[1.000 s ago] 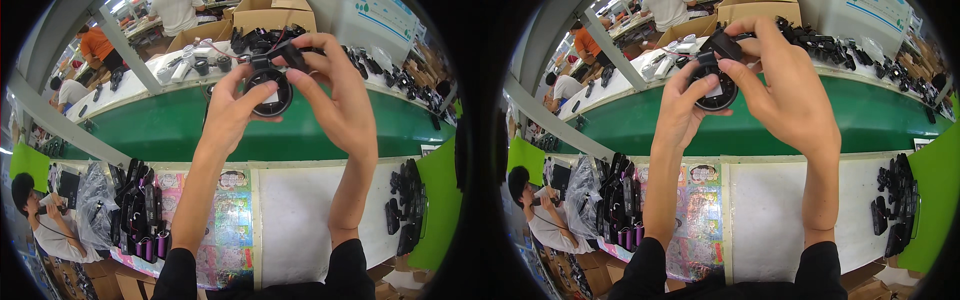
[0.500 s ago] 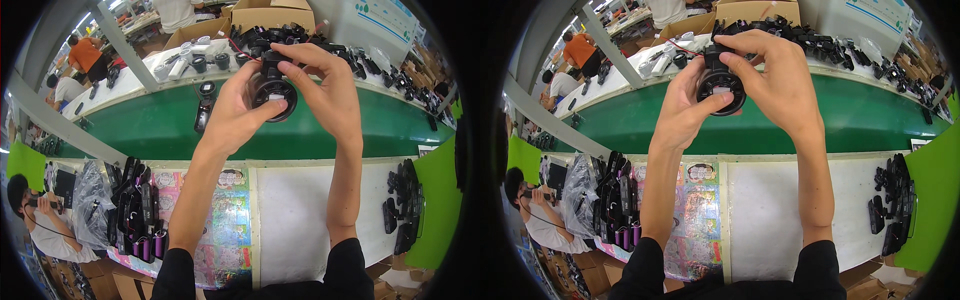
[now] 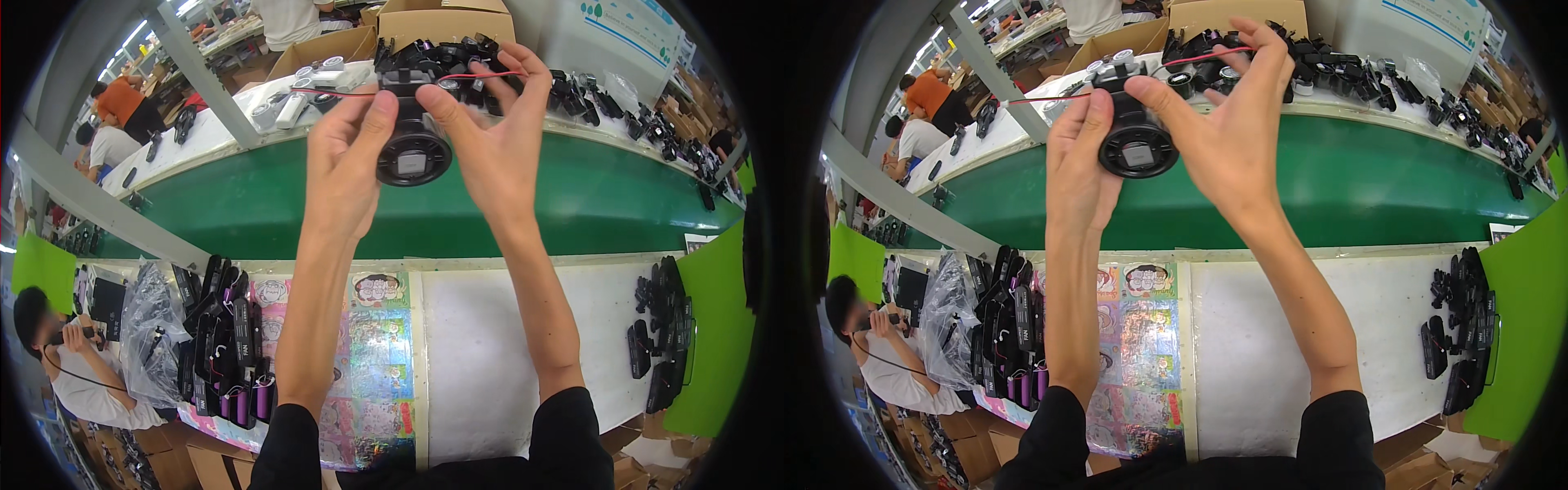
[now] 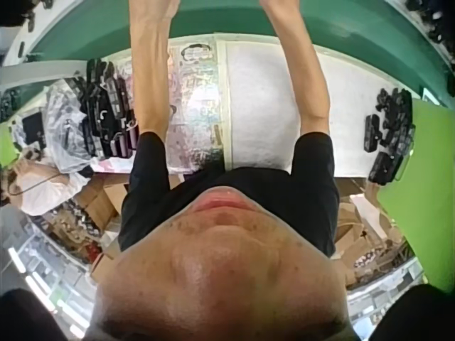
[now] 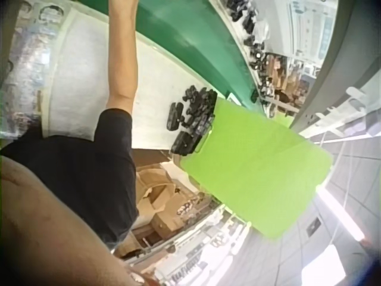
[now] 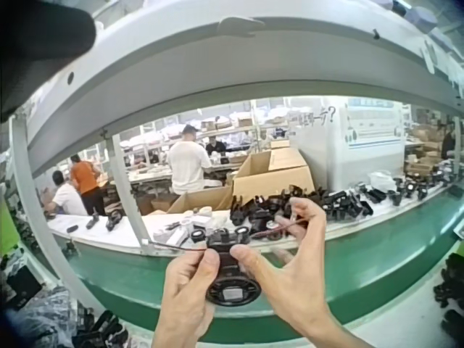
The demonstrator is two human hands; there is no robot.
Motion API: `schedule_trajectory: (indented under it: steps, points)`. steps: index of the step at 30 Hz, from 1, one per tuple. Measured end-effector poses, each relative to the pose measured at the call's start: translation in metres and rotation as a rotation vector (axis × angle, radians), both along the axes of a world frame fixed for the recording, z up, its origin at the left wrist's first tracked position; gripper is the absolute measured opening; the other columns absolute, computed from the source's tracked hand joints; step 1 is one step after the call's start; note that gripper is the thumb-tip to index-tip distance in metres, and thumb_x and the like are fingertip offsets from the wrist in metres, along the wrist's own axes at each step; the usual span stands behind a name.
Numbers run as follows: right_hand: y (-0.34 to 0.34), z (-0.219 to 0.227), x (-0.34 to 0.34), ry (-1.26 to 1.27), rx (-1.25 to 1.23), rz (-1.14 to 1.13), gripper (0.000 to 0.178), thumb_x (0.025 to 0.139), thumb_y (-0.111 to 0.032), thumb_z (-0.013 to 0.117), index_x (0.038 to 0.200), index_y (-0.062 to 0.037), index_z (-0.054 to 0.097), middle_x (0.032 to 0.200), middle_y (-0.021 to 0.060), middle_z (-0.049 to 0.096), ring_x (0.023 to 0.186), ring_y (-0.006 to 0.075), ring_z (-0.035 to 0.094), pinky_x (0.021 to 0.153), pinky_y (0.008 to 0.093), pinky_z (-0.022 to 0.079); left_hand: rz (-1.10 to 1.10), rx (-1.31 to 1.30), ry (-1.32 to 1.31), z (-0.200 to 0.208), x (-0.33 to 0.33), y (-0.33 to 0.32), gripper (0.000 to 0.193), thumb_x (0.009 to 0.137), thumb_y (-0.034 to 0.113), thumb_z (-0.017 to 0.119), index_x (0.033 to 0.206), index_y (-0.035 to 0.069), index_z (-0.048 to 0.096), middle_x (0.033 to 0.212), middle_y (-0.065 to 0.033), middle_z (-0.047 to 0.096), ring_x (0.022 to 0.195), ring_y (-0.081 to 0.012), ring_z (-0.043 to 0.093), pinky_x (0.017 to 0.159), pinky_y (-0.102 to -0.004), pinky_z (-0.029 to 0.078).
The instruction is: Assemble electronic fan components by connecting wires and fitting housing pieces together.
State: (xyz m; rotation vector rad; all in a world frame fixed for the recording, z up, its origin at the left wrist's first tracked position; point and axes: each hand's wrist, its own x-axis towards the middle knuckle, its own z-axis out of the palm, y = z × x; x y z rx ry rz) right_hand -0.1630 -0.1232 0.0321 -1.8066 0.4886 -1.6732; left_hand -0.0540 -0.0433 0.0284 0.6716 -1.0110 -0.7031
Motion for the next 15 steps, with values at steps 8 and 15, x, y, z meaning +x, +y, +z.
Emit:
schedule_trajectory:
  steps: [8,15]
  points:
    - [0.007,0.003,-0.002,-0.043,0.1,0.336,0.072,0.074,-0.023,0.074,0.124,0.0034,0.03,0.083,0.0196,0.066,0.077,0.0229,0.067,0.068,0.0305,0.05,-0.015,0.046,-0.014,-0.006,0.026,0.001,0.032,0.093,0.026,0.052,0.112,0.0,0.054,0.105,-0.0107,0.06,0.095,-0.0196,0.059,0.084,-0.0333,0.048]
    - [0.004,0.008,-0.007,0.08,-0.098,0.265,0.091,0.07,-0.023,0.07,0.13,0.0121,0.012,0.099,0.0401,0.052,0.092,0.0451,0.057,0.077,0.0435,0.047,0.088,0.173,0.221,0.007,0.042,-0.006,0.05,0.091,0.032,0.055,0.126,-0.002,0.044,0.123,-0.0142,0.052,0.11,-0.022,0.053,0.097,-0.0406,0.042]
